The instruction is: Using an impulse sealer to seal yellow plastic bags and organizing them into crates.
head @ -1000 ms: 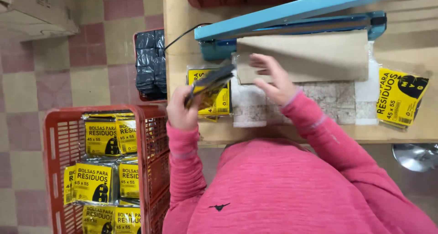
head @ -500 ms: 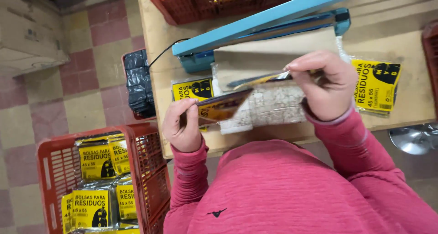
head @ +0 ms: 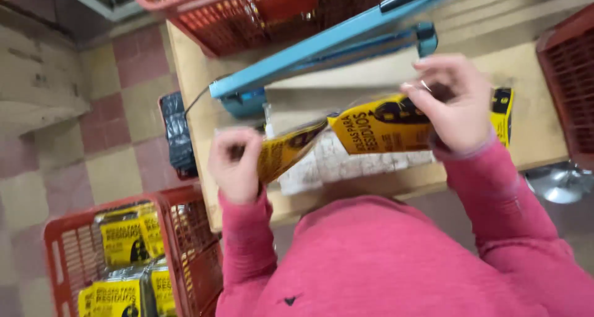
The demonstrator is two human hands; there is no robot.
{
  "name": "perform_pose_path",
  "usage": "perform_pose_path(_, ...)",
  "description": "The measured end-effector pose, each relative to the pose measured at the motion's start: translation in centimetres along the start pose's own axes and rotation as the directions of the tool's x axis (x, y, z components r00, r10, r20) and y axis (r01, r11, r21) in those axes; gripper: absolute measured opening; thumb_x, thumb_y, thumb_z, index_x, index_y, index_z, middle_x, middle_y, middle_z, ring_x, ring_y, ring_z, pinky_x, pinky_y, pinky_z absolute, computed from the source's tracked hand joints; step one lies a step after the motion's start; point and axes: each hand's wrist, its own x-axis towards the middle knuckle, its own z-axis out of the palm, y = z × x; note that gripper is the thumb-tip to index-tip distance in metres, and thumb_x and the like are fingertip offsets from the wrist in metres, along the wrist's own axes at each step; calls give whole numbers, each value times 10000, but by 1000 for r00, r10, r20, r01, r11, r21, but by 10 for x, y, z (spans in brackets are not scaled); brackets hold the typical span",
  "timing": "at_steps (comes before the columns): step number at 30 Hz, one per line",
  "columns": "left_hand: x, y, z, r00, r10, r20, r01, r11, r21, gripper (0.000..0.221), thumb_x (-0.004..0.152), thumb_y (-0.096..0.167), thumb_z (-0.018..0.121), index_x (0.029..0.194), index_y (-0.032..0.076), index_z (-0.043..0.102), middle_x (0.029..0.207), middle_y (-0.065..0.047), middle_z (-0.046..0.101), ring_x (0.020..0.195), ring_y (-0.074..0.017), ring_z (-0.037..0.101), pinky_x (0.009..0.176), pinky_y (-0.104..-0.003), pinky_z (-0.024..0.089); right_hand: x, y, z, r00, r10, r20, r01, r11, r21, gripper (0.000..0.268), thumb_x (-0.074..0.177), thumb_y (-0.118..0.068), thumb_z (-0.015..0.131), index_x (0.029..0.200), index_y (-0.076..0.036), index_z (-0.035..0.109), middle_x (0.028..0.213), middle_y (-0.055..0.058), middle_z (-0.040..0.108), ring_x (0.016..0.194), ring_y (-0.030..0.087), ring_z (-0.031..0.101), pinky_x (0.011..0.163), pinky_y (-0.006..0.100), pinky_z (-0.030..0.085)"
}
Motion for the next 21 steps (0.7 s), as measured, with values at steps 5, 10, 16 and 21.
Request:
perform_pose_path(5, 32, -169, 17, 975, -216, -49, 202, 958, -204, 198, 913, -82, 742, 980, 59, 620, 950, -21, 672, 867, -86, 627, 830, -234, 521, 51, 137, -18, 967, 240, 82, -251, 953, 170, 414, 930, 94, 680, 1316, -11, 572, 1035, 87, 720, 978, 155, 714, 902, 274, 577)
perform_pose_path(10, 46, -257, 16, 966, -219, -137, 216, 976, -37, 166, 950, -32, 774, 974, 43, 627, 894, -21, 637, 803, -95, 582, 769, -250, 501, 83, 225, -27, 948, 318, -1, -315, 940, 130, 396, 876, 94, 678, 1254, 9, 598, 998, 109, 739, 918, 186, 747, 861, 295, 599)
perform_pose_path(16, 48, -313, -14, 971, -164, -174, 226, 872, 434, 267, 878, -36, 613, 1131, 49, 612, 1030, -30, 717, 935, -136, 706, 874, -290, 564, 103, 283, -29, 951, 309, -6, -308, 950, 47, 365, 894, 44, 767, 1219, 8, 606, 953, 102, 767, 867, 168, 740, 832, 281, 587)
perform_pose_path(21, 58, -322, -6, 909, -254, -331, 306, 945, 116, 302, 850, -20, 673, 1112, 28, 531, 1049, -104, 693, 968, -188, 672, 920, -307, 544, 110, 280, -12, 948, 261, -183, -259, 965, 36, 290, 955, 32, 700, 1224, -1, 598, 1013, 152, 772, 932, 180, 760, 879, 272, 608)
